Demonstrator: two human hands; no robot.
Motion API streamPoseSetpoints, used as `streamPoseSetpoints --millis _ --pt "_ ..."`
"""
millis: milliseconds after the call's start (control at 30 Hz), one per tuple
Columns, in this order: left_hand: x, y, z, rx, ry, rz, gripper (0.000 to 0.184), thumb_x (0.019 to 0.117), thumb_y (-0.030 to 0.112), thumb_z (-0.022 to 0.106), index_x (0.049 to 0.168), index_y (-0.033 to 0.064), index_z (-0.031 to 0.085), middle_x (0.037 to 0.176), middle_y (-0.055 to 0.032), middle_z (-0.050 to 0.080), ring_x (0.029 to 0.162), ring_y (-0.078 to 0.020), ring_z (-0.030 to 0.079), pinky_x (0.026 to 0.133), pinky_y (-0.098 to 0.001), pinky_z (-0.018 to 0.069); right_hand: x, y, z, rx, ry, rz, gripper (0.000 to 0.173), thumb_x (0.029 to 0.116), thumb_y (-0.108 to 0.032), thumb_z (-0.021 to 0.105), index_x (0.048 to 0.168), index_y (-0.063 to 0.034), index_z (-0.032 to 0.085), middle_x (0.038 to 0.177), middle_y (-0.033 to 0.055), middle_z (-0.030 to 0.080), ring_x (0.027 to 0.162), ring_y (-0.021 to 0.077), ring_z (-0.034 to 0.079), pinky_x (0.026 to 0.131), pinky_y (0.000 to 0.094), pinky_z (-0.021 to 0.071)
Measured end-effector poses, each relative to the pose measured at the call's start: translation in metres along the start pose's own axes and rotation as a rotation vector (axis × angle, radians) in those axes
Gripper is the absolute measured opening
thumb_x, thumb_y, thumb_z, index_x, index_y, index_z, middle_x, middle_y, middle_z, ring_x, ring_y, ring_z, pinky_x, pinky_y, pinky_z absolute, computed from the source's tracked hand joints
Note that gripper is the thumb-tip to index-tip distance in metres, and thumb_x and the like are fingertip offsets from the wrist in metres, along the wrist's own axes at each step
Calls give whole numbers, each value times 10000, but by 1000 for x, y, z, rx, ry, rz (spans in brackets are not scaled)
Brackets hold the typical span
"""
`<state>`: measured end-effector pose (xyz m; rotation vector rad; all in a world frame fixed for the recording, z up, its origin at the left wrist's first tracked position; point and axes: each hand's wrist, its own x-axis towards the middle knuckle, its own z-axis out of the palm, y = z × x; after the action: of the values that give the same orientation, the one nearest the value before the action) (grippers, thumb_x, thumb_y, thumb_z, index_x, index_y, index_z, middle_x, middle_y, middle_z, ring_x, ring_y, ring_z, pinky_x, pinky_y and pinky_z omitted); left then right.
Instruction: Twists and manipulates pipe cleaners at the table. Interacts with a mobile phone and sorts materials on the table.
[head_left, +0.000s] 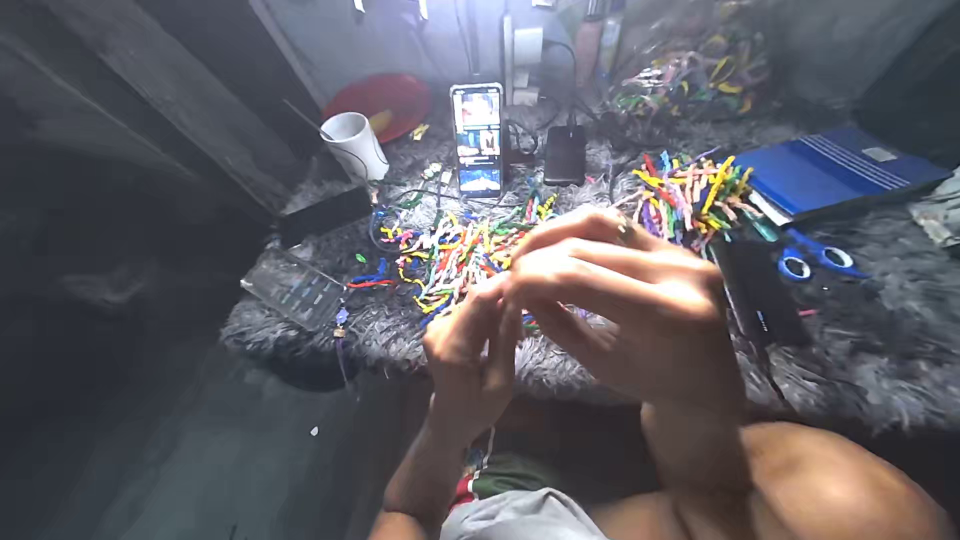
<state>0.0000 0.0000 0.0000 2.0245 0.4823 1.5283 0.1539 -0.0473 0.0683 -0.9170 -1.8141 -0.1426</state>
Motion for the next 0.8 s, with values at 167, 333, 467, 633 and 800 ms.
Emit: streamPoseSetpoints --millis 167,333,467,633,800 --pt "-16 8 11 -23 -13 88 124 1042 133 576 1065 22 627 842 14 678 743 67 617 713 -99 522 -62 3 29 166 388 193 50 934 -176 747 966 -138 746 1057 -32 699 1163 108 618 1014 275 512" --pt "-21 3 26 123 41 146 137 1029 134 601 1094 28 657 794 -16 665 702 21 622 670 -123 522 -78 0 31 -194 509 185 59 938 -184 759 989 -169 784 1129 -7 628 1204 105 527 1040 255 409" --pt "-24 3 34 54 55 131 144 1050 154 575 1113 51 654 824 -2 685 679 24 624 636 -127 525 -82 -2 32 -138 567 229 57 936 -160 759 984 -130 756 998 -43 651 1029 48 597 915 196 489" --pt "-28 3 38 -49 17 90 172 1068 175 540 1143 37 612 857 10 663 732 58 609 688 -102 512 -81 -4 37 118 567 277 37 938 -118 736 974 -114 730 968 -52 686 997 38 637 879 189 527" --pt "-25 12 38 -528 -92 -218 166 1095 221 468 1112 134 608 767 113 629 628 106 548 563 -71 465 -86 -6 41 200 542 275 31 974 -126 702 972 -112 729 1010 -39 710 1018 47 658 877 188 552"
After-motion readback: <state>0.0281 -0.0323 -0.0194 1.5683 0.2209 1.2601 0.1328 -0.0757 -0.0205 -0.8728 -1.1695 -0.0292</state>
